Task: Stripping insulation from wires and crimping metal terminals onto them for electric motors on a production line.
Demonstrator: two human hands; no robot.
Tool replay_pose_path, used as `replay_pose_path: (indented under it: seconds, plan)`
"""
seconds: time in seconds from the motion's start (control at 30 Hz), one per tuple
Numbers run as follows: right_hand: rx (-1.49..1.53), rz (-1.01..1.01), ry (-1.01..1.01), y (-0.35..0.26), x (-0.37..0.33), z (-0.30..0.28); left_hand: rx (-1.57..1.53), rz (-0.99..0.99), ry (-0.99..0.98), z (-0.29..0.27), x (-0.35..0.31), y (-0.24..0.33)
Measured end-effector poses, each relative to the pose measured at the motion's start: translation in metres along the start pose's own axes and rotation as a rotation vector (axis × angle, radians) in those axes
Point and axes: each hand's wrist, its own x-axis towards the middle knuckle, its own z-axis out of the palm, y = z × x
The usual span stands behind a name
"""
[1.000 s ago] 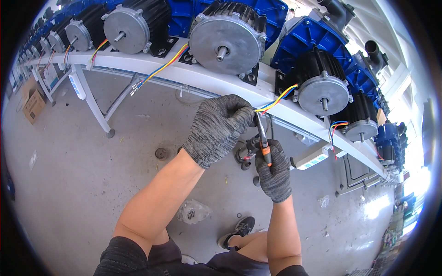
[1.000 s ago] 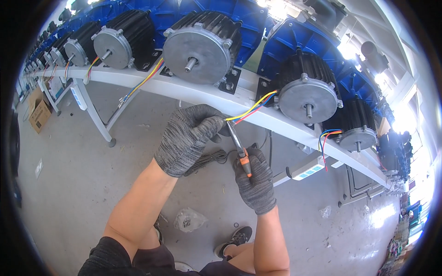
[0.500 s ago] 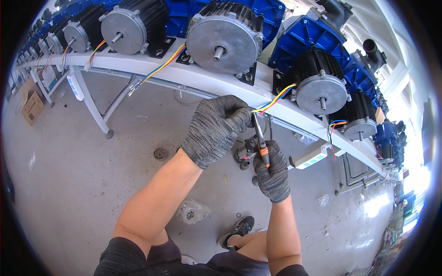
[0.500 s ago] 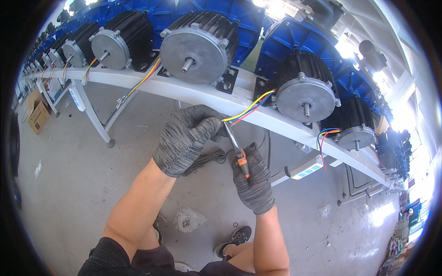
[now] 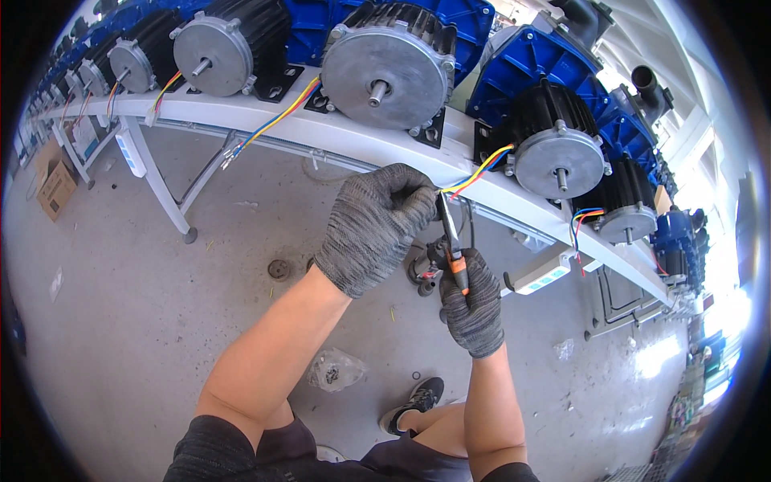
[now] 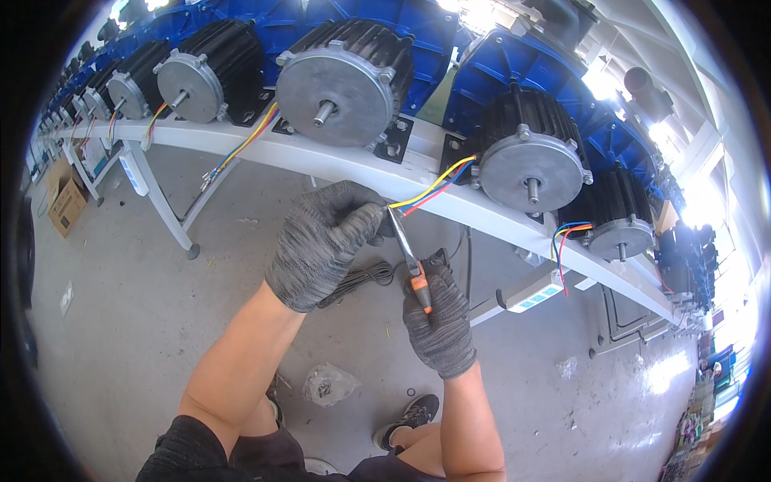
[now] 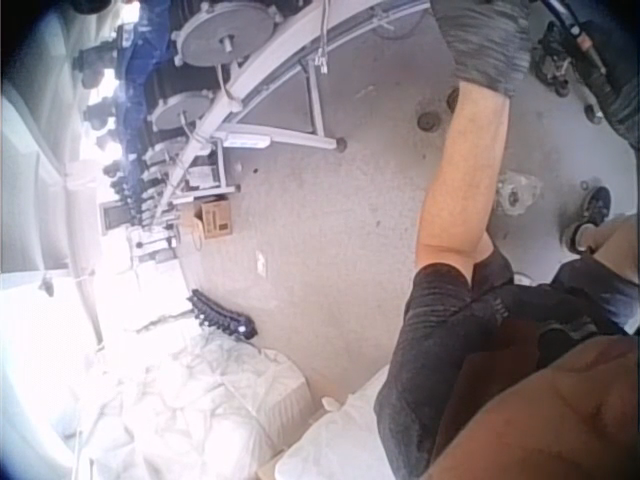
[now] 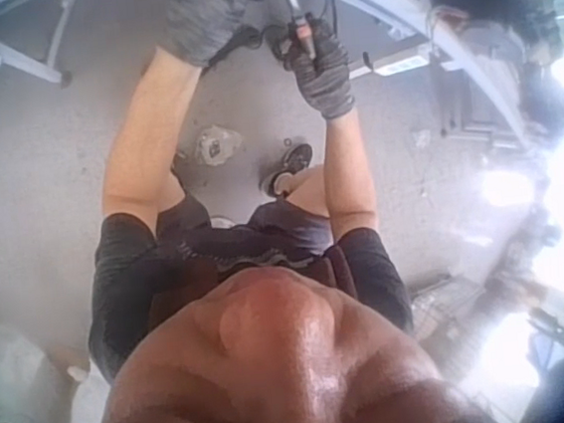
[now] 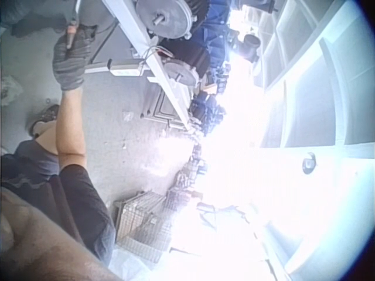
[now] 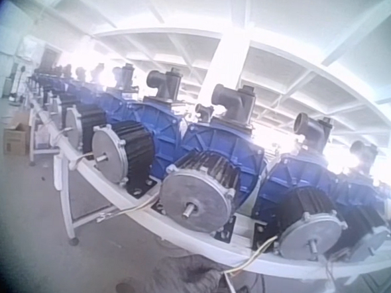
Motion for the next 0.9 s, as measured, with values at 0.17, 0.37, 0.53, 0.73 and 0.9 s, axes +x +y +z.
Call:
replay_pose_path:
  seconds: [0.17, 0.37, 0.53, 0.73, 0.9]
  plan:
    - [0.034, 0.008, 0.003, -0.002, -0.003, 0.003, 0.018, 0.045, 0.053, 0.004, 0.000, -0.003]
    - [0.034, 0.032, -0.010, -0.001, -0.006, 0.001, 0.003, 0.038, 0.054, 0.005, -0.001, -0.003]
    - [0.086, 0.050, -0.071, -0.009, -0.008, -0.001, 0.029, 0.172, 0.166, 0.010, 0.000, -0.012]
    - [0.209, 0.069, -0.088, -0.007, -0.012, 0.002, 0.011, 0.129, 0.159, 0.011, 0.000, -0.010]
    - [0.234, 0.084, -0.094, -0.016, -0.012, 0.002, 0.066, 0.132, 0.159, 0.010, 0.000, -0.011]
